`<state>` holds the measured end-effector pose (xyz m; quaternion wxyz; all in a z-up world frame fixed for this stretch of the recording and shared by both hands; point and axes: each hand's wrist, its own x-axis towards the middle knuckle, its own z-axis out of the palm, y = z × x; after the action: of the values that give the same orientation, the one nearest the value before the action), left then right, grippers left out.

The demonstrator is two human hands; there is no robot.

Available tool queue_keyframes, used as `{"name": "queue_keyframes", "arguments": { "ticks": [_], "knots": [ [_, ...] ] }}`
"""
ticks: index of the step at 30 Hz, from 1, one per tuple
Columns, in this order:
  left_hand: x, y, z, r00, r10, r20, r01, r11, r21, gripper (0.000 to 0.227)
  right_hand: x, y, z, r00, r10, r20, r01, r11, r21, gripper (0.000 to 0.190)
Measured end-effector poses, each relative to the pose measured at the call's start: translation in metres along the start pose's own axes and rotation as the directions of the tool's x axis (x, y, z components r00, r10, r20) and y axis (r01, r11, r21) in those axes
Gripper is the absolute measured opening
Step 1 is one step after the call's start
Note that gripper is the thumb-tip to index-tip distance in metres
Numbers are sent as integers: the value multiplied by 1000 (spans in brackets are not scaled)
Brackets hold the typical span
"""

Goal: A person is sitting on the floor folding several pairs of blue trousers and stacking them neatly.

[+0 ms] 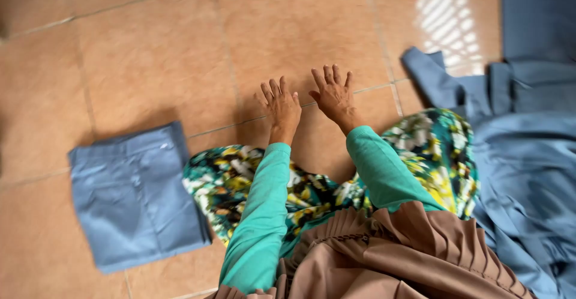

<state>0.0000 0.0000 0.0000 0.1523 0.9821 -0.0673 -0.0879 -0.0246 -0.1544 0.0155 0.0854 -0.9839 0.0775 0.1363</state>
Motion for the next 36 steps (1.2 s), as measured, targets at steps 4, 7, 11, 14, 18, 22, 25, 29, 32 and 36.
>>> {"name": "queue_keyframes", "arguments": {
  "ticks": [4, 7, 11, 14, 18, 22, 25, 29, 32, 36],
  "knots": [
    [-10, 74, 28, 987, 151, 52, -155, 984, 83, 60, -31, 74, -8, 989, 150, 12, -149, 988, -29, 67],
    [-19, 130, 43, 958, 272, 89, -279, 956, 87, 59, -58, 127, -21, 969, 248, -19, -248, 969, -13, 66],
    [-46, 219, 52, 882, 469, 38, -470, 881, 58, 60, -105, 205, -34, 921, 351, -170, -329, 933, 146, 62],
    [-84, 287, 64, 787, 617, 0, -617, 787, -8, 59, -163, 258, -40, 844, 433, -317, -377, 899, 225, 60],
    [-153, 360, 76, 615, 788, -23, -788, 613, -45, 58, -257, 332, -13, 601, 470, -646, -441, 869, 223, 48],
    [-215, 387, 103, 476, 879, 38, -873, 478, -96, 55, -382, 368, -7, 487, 502, -715, -411, 854, 319, 47],
    [-236, 381, 128, 350, 908, 231, -902, 393, -178, 57, -448, 373, 3, 513, 536, -670, -491, 824, 284, 52],
    [-236, 371, 116, 308, 834, 457, -928, 370, -49, 60, -476, 345, 1, 736, 507, -448, -591, 805, -60, 68],
    [-231, 368, 117, 316, 867, 385, -923, 375, -88, 63, -475, 353, 8, 821, 396, -411, -522, 813, -260, 78],
    [-217, 372, 117, 467, 884, 13, -745, 401, -534, 54, -459, 395, 14, 805, 353, -476, -475, 865, -162, 24]
  ]
}}
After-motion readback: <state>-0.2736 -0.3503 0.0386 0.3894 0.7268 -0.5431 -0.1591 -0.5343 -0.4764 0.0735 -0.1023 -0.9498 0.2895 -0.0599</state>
